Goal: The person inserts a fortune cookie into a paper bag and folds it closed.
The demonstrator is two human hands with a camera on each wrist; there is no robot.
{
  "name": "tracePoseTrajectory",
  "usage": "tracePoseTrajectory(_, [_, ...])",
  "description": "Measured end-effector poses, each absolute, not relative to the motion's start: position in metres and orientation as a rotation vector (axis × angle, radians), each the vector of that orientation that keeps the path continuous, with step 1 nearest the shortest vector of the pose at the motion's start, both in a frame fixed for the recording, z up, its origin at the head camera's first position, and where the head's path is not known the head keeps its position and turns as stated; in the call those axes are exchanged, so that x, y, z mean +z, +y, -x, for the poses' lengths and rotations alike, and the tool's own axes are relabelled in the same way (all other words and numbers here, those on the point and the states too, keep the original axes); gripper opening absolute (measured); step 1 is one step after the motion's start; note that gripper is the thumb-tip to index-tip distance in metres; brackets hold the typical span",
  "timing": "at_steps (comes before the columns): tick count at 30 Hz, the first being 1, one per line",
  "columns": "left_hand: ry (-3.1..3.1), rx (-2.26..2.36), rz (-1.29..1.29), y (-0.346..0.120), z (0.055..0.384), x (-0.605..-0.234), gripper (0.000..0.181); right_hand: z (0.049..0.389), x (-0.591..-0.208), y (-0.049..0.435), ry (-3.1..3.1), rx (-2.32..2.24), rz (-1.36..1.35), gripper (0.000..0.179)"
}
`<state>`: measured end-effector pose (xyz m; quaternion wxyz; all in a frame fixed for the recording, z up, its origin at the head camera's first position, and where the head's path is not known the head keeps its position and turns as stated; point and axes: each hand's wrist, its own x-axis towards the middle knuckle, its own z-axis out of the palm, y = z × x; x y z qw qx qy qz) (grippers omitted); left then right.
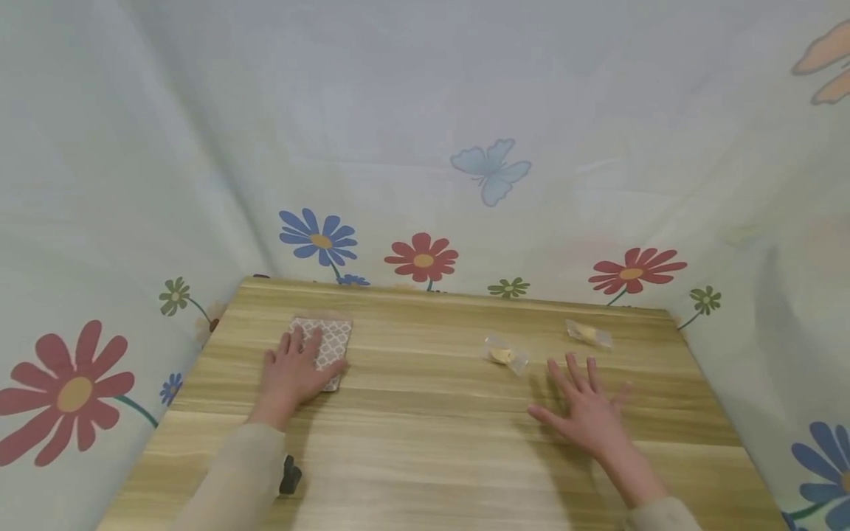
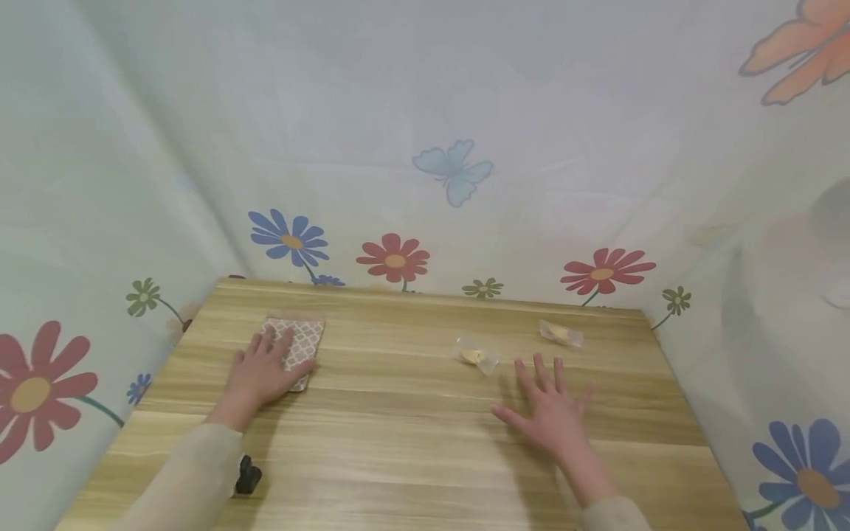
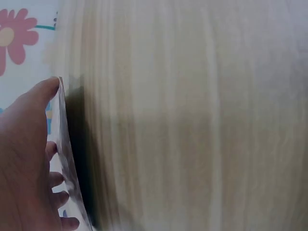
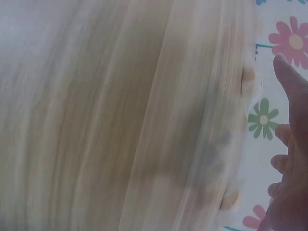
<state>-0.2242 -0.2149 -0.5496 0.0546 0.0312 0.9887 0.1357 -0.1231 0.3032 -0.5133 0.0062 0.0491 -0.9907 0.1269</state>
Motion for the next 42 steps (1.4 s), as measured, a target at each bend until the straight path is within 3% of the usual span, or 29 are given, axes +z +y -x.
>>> tracePoseTrajectory(12, [3.006,0.424,-0.261,-0.212,0.216,-0.556,0.100,0.127,-0.514,0.286,-3.077,0.416,-0.218,0.099])
tracePoseTrajectory(31, [2.939,0.360,-0.840,-0.200,0.190,-0.555,0.088,0.125,-0.509,0.280,-3.102,0.387,-0.243,0.099])
tracePoseTrajectory(42, [2.811,0.359,-1.015,-0.195,0.177,-0.548,0.086,0.125,-0.508,0.276,-3.115,0.412,-0.263,0.100])
